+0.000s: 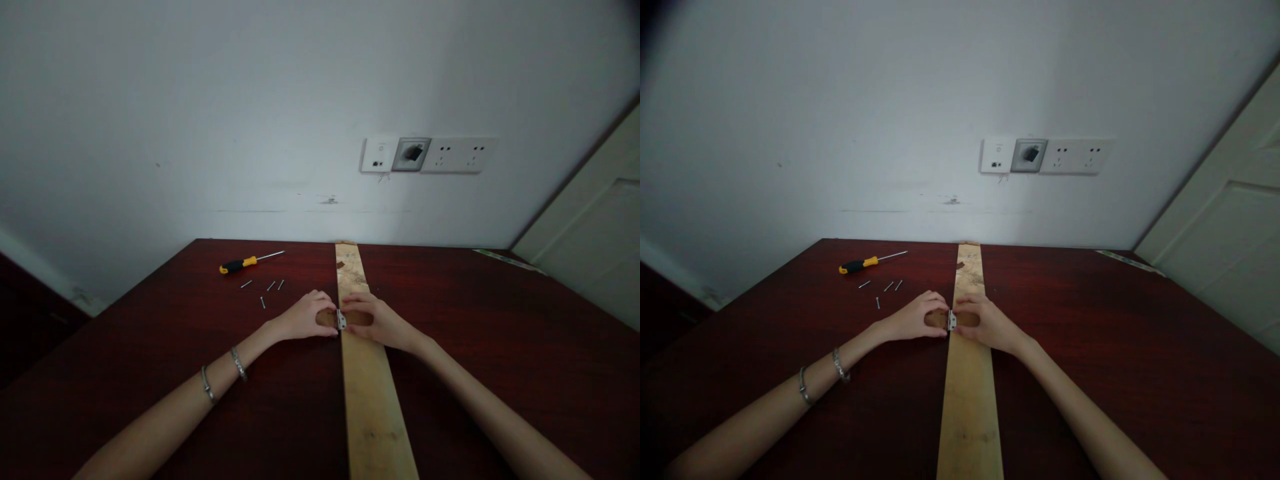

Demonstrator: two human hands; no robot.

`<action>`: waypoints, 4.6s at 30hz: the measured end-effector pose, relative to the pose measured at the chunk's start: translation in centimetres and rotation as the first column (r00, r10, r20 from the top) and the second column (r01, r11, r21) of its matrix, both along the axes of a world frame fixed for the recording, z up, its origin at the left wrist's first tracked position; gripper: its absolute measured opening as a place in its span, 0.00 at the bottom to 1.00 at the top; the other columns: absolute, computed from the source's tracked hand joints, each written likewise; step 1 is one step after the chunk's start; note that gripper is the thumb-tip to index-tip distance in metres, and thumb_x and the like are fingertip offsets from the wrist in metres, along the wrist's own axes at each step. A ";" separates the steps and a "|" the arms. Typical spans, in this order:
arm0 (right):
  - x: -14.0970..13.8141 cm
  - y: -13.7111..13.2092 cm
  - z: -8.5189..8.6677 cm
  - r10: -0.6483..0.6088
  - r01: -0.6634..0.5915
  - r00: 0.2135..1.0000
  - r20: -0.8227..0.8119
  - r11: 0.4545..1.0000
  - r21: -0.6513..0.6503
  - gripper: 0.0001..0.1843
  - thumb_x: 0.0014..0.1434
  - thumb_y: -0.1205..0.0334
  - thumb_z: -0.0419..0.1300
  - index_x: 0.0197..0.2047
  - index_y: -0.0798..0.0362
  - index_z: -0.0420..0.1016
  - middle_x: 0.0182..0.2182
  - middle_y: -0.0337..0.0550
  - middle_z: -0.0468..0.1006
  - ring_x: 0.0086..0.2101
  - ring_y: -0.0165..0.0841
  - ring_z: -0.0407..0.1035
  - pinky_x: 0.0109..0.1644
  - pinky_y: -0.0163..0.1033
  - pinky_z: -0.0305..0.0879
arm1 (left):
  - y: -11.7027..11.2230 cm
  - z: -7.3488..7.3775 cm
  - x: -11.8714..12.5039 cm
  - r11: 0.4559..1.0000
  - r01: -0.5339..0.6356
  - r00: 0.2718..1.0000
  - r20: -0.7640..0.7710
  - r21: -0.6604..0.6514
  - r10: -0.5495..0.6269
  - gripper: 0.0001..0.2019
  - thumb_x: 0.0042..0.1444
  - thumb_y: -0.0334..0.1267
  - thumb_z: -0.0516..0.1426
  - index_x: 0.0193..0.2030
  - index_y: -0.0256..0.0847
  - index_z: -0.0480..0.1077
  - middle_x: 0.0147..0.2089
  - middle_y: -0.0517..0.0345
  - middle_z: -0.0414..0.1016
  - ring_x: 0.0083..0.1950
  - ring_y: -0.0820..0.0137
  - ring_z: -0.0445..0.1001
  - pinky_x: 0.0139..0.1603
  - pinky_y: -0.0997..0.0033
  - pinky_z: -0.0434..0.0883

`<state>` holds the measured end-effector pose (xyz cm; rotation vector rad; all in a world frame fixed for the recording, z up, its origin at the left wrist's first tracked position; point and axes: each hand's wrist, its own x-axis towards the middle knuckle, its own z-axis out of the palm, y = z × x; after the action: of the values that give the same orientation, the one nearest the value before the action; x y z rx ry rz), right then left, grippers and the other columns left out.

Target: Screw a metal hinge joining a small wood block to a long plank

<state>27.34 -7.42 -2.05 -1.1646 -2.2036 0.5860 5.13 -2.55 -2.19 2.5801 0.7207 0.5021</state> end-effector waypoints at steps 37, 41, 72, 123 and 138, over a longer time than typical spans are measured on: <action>0.1 0.2 -0.1 0.018 -0.018 1.000 -0.004 0.999 0.028 0.18 0.50 0.58 0.63 0.46 0.51 0.74 0.50 0.47 0.72 0.52 0.39 0.64 0.59 0.48 0.58 | 0.4 1.0 -0.9 1.000 -0.022 0.963 -0.267 0.022 0.027 0.38 0.37 0.58 0.64 0.53 0.39 0.63 0.46 0.52 0.60 0.48 0.58 0.59 0.51 0.58 0.62; 0.2 0.3 -0.2 0.022 -0.022 1.000 -0.006 0.999 0.032 0.18 0.50 0.57 0.63 0.45 0.50 0.75 0.50 0.47 0.72 0.52 0.40 0.64 0.59 0.49 0.58 | 0.2 0.9 -0.6 0.999 -0.039 0.964 -0.263 0.013 0.042 0.35 0.40 0.57 0.63 0.52 0.38 0.63 0.46 0.51 0.60 0.48 0.59 0.59 0.50 0.59 0.62; 0.0 0.1 -0.2 0.005 -0.005 1.000 -0.020 0.999 0.042 0.18 0.50 0.58 0.63 0.45 0.51 0.74 0.50 0.48 0.72 0.52 0.39 0.65 0.58 0.47 0.60 | -0.3 0.1 0.4 0.995 -0.068 0.997 -0.031 0.074 0.071 0.22 0.44 0.47 0.64 0.44 0.41 0.69 0.48 0.51 0.61 0.52 0.60 0.57 0.55 0.58 0.59; 0.0 0.0 0.0 0.018 -0.018 1.000 -0.009 0.998 0.057 0.18 0.50 0.59 0.64 0.46 0.50 0.74 0.49 0.47 0.72 0.52 0.39 0.64 0.58 0.49 0.59 | -0.3 0.4 0.4 0.996 -0.055 0.998 -0.017 0.065 0.056 0.21 0.43 0.49 0.64 0.43 0.43 0.70 0.50 0.51 0.61 0.55 0.58 0.57 0.57 0.55 0.59; 0.0 0.1 -0.1 0.021 -0.021 1.000 0.007 0.997 0.071 0.18 0.50 0.57 0.64 0.46 0.50 0.74 0.49 0.48 0.72 0.51 0.39 0.65 0.57 0.49 0.60 | -0.1 0.3 0.2 0.998 -0.051 0.998 -0.023 0.042 0.052 0.22 0.43 0.49 0.64 0.44 0.43 0.70 0.51 0.50 0.59 0.56 0.57 0.55 0.58 0.54 0.59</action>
<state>27.36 -7.37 -2.10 -1.1096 -2.2262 0.5082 5.36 -2.70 -1.92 2.6165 0.7943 0.5074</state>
